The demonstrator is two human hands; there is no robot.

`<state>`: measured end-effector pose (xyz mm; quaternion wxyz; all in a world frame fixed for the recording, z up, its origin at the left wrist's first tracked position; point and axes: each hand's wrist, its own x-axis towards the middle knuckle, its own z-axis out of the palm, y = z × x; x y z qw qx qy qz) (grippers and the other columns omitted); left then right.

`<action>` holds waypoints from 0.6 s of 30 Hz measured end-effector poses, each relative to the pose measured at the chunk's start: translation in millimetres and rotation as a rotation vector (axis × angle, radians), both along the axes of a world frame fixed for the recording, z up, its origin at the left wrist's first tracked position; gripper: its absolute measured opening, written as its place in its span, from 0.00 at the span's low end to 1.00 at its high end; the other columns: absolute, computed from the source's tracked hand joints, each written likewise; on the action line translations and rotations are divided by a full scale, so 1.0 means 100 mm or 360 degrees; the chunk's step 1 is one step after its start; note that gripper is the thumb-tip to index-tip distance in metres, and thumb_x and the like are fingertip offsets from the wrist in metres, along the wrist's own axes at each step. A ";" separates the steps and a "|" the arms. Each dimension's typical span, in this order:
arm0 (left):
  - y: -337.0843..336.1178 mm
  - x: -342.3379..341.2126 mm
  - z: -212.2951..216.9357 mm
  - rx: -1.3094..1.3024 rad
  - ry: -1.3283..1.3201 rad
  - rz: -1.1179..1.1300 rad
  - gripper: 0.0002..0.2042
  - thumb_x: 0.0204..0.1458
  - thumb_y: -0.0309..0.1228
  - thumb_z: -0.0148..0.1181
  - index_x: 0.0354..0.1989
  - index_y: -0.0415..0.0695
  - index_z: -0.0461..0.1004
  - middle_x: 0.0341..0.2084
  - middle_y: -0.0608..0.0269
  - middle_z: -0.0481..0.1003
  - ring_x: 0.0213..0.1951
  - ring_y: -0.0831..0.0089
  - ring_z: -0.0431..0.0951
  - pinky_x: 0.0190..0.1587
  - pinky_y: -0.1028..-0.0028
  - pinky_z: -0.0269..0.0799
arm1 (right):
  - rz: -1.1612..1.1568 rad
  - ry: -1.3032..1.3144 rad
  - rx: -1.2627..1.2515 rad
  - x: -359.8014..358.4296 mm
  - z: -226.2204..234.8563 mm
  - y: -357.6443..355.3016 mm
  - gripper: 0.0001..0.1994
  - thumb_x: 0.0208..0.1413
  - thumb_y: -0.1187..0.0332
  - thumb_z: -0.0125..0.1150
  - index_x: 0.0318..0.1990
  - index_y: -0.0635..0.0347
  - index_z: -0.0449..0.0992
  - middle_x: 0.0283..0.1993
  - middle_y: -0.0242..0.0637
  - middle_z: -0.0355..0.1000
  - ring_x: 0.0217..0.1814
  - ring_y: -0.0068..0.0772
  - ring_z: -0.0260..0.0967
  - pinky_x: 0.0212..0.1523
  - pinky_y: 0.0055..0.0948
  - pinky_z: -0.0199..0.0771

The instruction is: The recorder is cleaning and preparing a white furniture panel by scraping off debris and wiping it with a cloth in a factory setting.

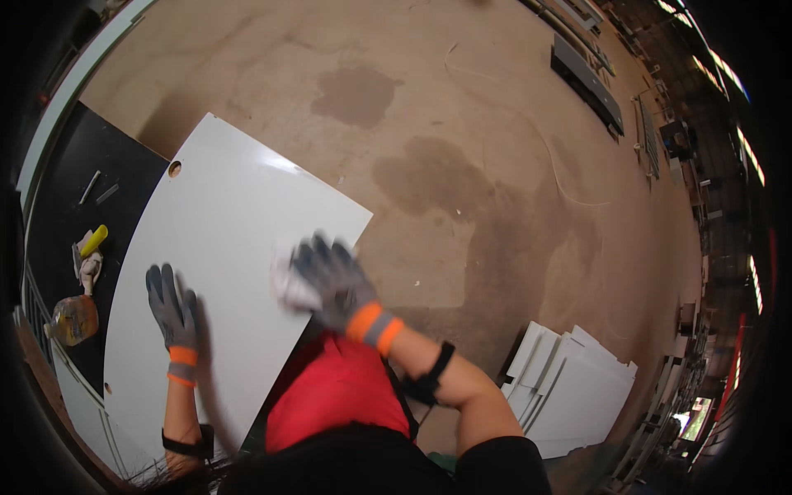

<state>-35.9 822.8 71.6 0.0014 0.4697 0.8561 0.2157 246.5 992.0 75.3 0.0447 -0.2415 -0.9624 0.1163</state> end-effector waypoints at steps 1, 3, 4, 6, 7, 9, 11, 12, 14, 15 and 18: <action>-0.19 0.06 0.04 -0.0054 0.0042 -0.0017 0.28 0.57 0.29 0.52 0.67 0.42 0.57 0.68 0.44 0.53 0.70 0.49 0.48 0.70 0.56 0.43 | -0.0328 0.0093 -0.0002 -0.04 -0.08 0.31 0.36 0.50 0.53 0.61 0.63 0.66 0.60 0.68 0.56 0.55 0.68 0.58 0.52 0.68 0.49 0.51; -0.69 0.14 0.03 -0.0092 0.0076 0.0003 0.28 0.56 0.28 0.51 0.66 0.39 0.57 0.67 0.43 0.53 0.70 0.48 0.48 0.69 0.56 0.44 | -0.0647 0.0188 -0.0009 -0.06 -0.13 0.63 0.37 0.51 0.53 0.60 0.64 0.66 0.59 0.68 0.56 0.54 0.68 0.58 0.52 0.68 0.48 0.51; -0.98 0.10 -0.02 -0.0065 0.0072 0.0034 0.28 0.55 0.27 0.52 0.66 0.37 0.57 0.67 0.43 0.53 0.69 0.47 0.49 0.69 0.56 0.45 | -0.0892 0.0270 0.0040 -0.06 -0.10 0.67 0.37 0.53 0.51 0.57 0.64 0.68 0.58 0.68 0.55 0.55 0.70 0.56 0.50 0.70 0.47 0.48; -1.64 0.03 -0.10 -0.0031 0.0106 0.0140 0.27 0.57 0.28 0.50 0.66 0.34 0.57 0.66 0.41 0.54 0.69 0.46 0.50 0.69 0.56 0.45 | -0.1029 0.0263 0.0047 -0.12 -0.15 0.43 0.37 0.55 0.49 0.54 0.65 0.68 0.58 0.68 0.53 0.56 0.72 0.54 0.49 0.72 0.45 0.44; -2.05 -0.02 -0.18 -0.0112 0.0295 0.0191 0.26 0.58 0.29 0.49 0.65 0.33 0.57 0.66 0.40 0.54 0.68 0.45 0.51 0.69 0.55 0.45 | -0.0906 0.0176 0.0009 -0.20 -0.23 0.06 0.37 0.55 0.49 0.54 0.65 0.68 0.57 0.68 0.53 0.56 0.72 0.54 0.49 0.72 0.45 0.43; -2.63 0.03 -0.26 -0.0070 0.0260 0.0460 0.26 0.59 0.30 0.48 0.64 0.31 0.57 0.65 0.38 0.55 0.68 0.45 0.52 0.68 0.55 0.46 | -0.0422 0.0157 -0.0323 -0.32 -0.18 -0.80 0.36 0.56 0.51 0.53 0.66 0.65 0.56 0.70 0.50 0.54 0.73 0.51 0.47 0.74 0.45 0.39; -3.13 0.10 -0.31 0.0077 0.0166 0.0733 0.25 0.61 0.32 0.48 0.64 0.30 0.57 0.65 0.38 0.55 0.67 0.45 0.53 0.67 0.55 0.49 | 0.0163 0.0036 -0.0145 -0.32 -0.26 -1.20 0.35 0.56 0.50 0.53 0.66 0.62 0.57 0.70 0.48 0.54 0.75 0.48 0.45 0.74 0.45 0.40; -3.48 0.10 -0.34 0.0011 0.0161 0.0840 0.26 0.62 0.33 0.48 0.65 0.30 0.57 0.65 0.38 0.55 0.67 0.46 0.53 0.67 0.55 0.51 | 0.0372 -0.0114 -0.0152 -0.35 -0.21 -1.20 0.35 0.56 0.48 0.52 0.66 0.61 0.58 0.70 0.47 0.54 0.76 0.47 0.44 0.74 0.45 0.41; -3.99 0.18 -0.51 0.0534 -0.0098 0.1098 0.27 0.63 0.36 0.48 0.66 0.33 0.56 0.65 0.41 0.55 0.68 0.48 0.52 0.68 0.57 0.49 | 0.0032 0.0337 0.0070 -0.23 -0.45 -0.74 0.33 0.53 0.52 0.58 0.64 0.59 0.61 0.64 0.46 0.62 0.69 0.46 0.55 0.68 0.42 0.53; -4.26 0.27 -0.52 0.0496 -0.0078 0.1191 0.27 0.63 0.36 0.48 0.66 0.33 0.56 0.65 0.41 0.55 0.68 0.48 0.52 0.68 0.57 0.49 | -0.0290 0.0619 -0.0509 -0.27 -0.25 -0.31 0.31 0.50 0.59 0.64 0.61 0.60 0.64 0.51 0.43 0.69 0.54 0.45 0.66 0.55 0.40 0.66; -4.51 0.39 -0.59 -0.0194 -0.0223 0.1866 0.28 0.65 0.42 0.45 0.67 0.37 0.55 0.69 0.51 0.54 0.69 0.58 0.52 0.70 0.66 0.44 | -0.0431 0.0493 -0.0104 -0.11 -0.14 0.35 0.23 0.54 0.66 0.59 0.58 0.62 0.66 0.36 0.38 0.69 0.38 0.37 0.69 0.39 0.38 0.71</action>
